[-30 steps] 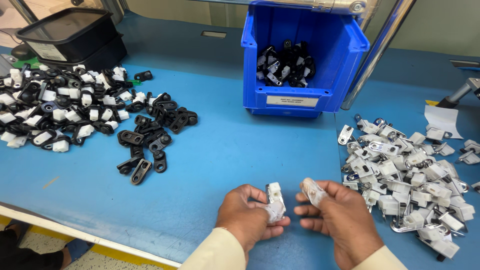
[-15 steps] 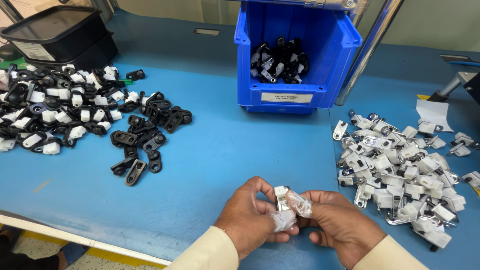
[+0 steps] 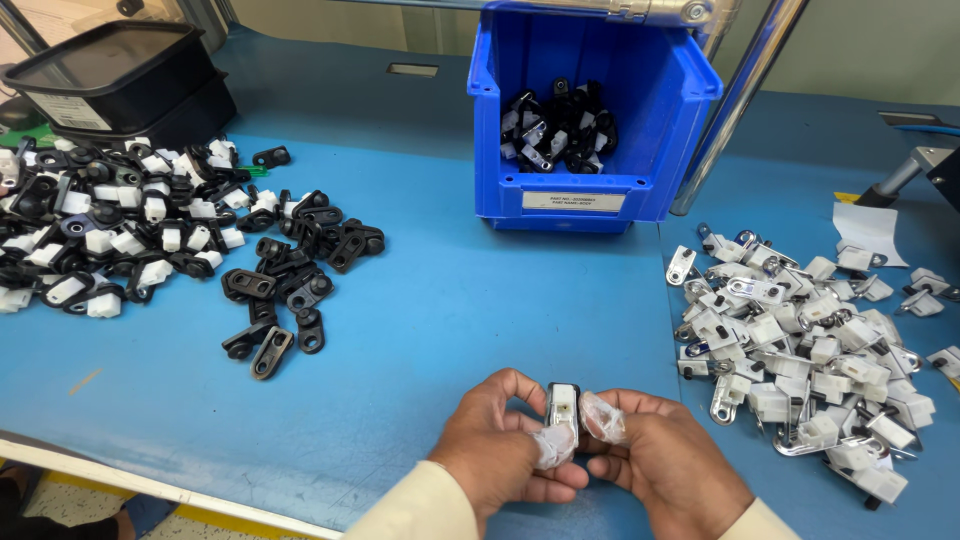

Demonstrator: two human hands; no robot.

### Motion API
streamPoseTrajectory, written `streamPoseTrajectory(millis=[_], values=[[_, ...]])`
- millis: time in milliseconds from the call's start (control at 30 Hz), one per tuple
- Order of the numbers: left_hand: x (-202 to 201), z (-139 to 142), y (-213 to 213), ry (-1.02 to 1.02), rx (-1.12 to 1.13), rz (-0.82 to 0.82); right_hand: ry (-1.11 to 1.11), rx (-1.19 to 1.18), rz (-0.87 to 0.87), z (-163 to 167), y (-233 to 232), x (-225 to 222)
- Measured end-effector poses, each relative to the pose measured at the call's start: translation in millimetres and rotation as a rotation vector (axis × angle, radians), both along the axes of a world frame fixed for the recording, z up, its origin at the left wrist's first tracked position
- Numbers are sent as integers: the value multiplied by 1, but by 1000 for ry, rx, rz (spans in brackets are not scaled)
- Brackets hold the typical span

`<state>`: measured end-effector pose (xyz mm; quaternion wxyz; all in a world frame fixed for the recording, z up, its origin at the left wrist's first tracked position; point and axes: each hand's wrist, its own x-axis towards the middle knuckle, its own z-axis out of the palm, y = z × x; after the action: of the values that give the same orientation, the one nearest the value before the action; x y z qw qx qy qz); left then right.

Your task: The person picks a black plastic bracket and a white plastic fitting from piles on the workbench, presses the two parts together by hand to assemble them, and drops the assembled part into a blue bin. They repeat this assembly cycle one part at a time throughout the episode.

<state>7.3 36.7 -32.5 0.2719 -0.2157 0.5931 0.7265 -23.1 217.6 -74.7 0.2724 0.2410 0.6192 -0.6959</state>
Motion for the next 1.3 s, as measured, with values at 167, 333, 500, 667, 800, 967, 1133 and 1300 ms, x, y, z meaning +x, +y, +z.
streamPoseTrajectory(millis=[167, 333, 500, 667, 800, 967, 1133, 1300], values=[[7, -3, 13, 41, -120, 75, 471, 682, 172, -4, -13, 20], [7, -3, 15, 53, -121, 95, 1123, 912, 331, -7, 0, 34], [4, 0, 13, -52, -30, 129, 406, 183, 71, -2, 13, 24], [5, 4, 14, -92, 19, 138, 102, -71, 3, -1, 15, 21], [7, 6, 21, -46, 2, 77, 62, -103, 42, -2, 18, 19], [11, 8, 29, 84, -179, 79, 20, -48, -90, -2, 11, 15], [13, 4, 33, 115, -210, 71, -3, 20, -230, 2, 1, 23], [11, -4, 35, 27, -28, 120, 114, -24, -106, 10, 6, 29]])
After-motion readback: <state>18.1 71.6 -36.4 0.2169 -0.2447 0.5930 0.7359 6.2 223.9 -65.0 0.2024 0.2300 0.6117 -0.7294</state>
